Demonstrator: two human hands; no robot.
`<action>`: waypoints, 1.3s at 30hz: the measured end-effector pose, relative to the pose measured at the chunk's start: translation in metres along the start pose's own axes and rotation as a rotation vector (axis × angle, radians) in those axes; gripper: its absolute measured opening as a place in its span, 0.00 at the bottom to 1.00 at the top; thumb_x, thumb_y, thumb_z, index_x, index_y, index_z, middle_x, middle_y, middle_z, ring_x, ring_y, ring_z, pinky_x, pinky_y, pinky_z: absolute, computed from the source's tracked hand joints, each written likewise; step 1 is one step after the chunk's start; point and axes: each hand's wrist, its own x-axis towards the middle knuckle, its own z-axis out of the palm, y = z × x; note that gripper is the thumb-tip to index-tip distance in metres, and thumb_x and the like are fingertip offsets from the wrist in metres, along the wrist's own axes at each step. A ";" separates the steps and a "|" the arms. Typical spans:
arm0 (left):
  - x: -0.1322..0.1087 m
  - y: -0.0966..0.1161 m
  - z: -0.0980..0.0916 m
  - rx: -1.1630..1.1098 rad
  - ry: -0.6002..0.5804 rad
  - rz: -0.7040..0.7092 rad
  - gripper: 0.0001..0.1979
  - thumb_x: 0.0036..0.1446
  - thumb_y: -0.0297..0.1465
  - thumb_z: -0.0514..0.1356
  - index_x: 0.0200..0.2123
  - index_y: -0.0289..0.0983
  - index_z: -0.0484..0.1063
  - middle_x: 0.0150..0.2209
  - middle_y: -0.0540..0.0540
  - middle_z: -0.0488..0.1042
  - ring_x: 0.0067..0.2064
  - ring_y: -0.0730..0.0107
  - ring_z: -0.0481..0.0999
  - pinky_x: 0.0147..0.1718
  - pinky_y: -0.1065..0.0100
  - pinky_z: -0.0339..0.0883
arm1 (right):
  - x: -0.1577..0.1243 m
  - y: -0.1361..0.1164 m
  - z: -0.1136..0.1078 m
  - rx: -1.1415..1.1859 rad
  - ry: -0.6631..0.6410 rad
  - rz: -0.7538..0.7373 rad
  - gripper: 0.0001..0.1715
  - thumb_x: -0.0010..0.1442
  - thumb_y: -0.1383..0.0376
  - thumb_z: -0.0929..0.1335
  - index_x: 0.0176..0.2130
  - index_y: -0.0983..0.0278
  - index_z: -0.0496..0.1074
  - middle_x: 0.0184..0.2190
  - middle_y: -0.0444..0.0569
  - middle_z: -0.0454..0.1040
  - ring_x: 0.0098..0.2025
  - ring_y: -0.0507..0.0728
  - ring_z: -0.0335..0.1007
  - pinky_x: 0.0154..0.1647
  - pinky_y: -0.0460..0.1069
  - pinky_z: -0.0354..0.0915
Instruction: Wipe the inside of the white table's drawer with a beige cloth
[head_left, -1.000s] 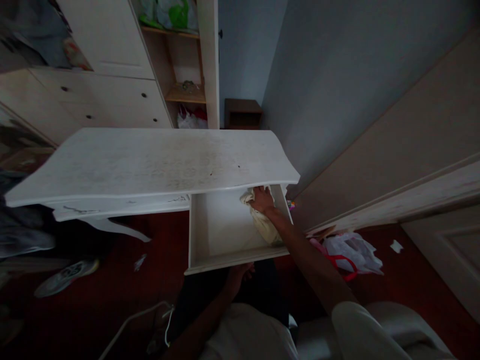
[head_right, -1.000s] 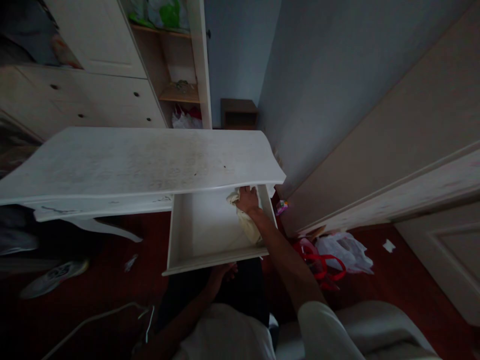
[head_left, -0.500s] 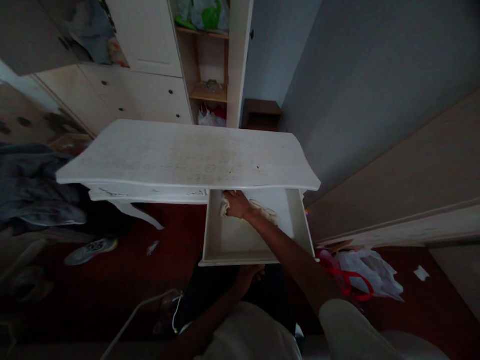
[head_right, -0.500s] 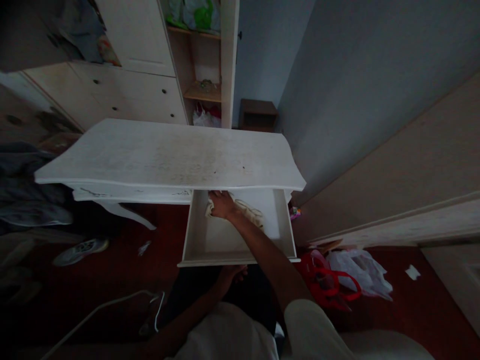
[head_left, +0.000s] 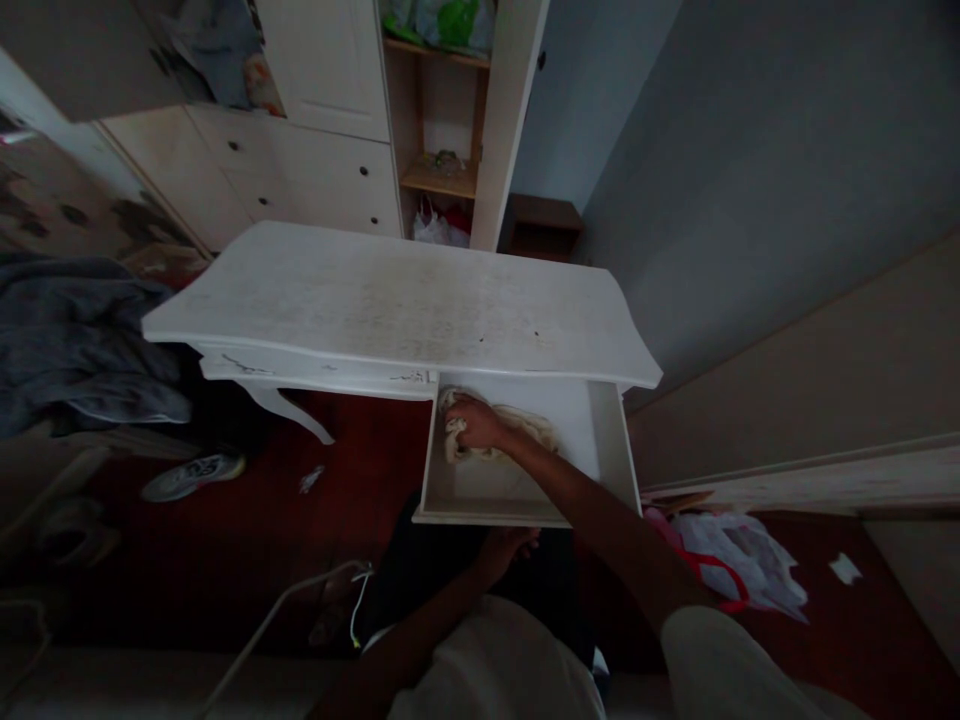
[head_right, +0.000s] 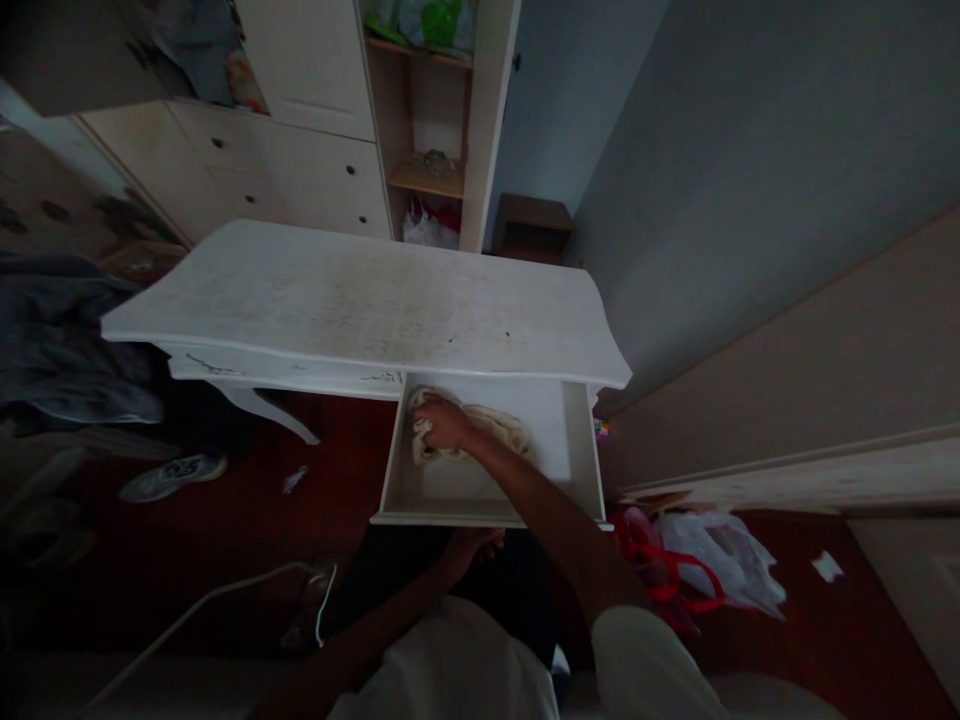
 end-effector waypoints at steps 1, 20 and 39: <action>0.001 -0.001 0.000 0.002 -0.004 0.002 0.24 0.40 0.51 0.62 0.28 0.34 0.76 0.27 0.46 0.76 0.25 0.72 0.68 0.25 0.69 0.53 | -0.006 -0.003 0.002 -0.004 -0.044 -0.029 0.21 0.40 0.76 0.71 0.37 0.63 0.78 0.43 0.49 0.79 0.61 0.65 0.63 0.62 0.58 0.58; 0.003 -0.007 -0.002 0.044 0.015 0.003 0.24 0.41 0.51 0.62 0.27 0.34 0.78 0.28 0.45 0.77 0.26 0.72 0.68 0.26 0.69 0.55 | -0.026 -0.059 -0.003 0.079 -0.650 -0.183 0.24 0.45 0.73 0.71 0.45 0.69 0.79 0.40 0.49 0.81 0.37 0.54 0.72 0.40 0.44 0.64; -0.009 0.013 -0.006 0.074 0.065 -0.102 0.14 0.48 0.39 0.65 0.19 0.35 0.74 0.19 0.50 0.71 0.25 0.72 0.67 0.31 0.67 0.60 | -0.144 -0.057 -0.044 0.315 -0.196 0.224 0.37 0.44 0.73 0.66 0.55 0.61 0.71 0.54 0.52 0.74 0.54 0.61 0.70 0.56 0.54 0.63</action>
